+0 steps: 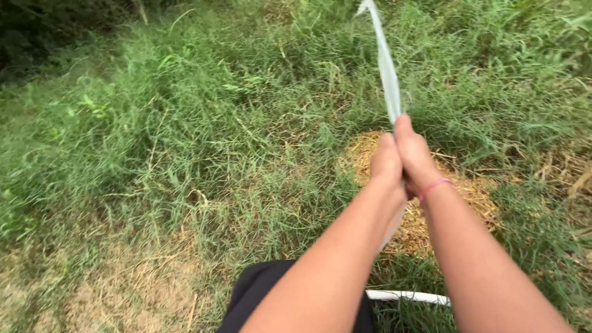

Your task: The person waters the grass, a pile of straw, and surrounding plants by hand using a hose, moving the stream across the lawn and over some bricks.

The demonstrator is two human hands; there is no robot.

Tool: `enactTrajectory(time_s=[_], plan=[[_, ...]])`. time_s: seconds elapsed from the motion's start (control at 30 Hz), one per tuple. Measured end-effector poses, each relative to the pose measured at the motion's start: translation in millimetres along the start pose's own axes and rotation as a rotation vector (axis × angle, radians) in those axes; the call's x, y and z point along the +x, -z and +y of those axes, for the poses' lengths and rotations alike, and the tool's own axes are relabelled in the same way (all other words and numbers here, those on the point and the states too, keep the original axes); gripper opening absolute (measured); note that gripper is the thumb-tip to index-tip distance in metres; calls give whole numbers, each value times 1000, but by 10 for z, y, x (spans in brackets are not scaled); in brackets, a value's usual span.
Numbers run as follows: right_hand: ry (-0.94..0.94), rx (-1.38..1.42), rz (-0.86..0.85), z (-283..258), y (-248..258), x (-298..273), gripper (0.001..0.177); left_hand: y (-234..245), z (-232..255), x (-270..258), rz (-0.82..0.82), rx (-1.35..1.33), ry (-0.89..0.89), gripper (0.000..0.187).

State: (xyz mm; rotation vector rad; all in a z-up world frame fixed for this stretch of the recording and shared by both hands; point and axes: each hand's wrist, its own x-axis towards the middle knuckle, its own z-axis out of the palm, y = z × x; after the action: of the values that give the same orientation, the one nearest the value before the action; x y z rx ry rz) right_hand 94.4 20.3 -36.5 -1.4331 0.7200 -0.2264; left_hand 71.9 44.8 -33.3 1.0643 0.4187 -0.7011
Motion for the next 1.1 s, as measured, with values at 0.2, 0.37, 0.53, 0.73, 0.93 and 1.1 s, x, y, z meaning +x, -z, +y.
enactTrajectory(time_s=[0.2,0.37,0.53,0.73,0.93,1.1], plan=[[-225,258,-39,-13,-29,-293,52,146,-13,-84,59,96,48,51],[-223,203,-69,218,95,-59,48,180,83,-171,92,156,65,55],[-168,199,-5,356,357,60,45,160,64,-231,124,216,87,59],[-197,159,-50,189,473,-109,44,32,-212,-121,152,224,23,54],[-126,-151,-47,-48,427,-178,49,-35,37,-604,207,71,-82,49],[-193,-171,-33,-94,387,-199,50,-22,101,-652,169,65,-117,51]])
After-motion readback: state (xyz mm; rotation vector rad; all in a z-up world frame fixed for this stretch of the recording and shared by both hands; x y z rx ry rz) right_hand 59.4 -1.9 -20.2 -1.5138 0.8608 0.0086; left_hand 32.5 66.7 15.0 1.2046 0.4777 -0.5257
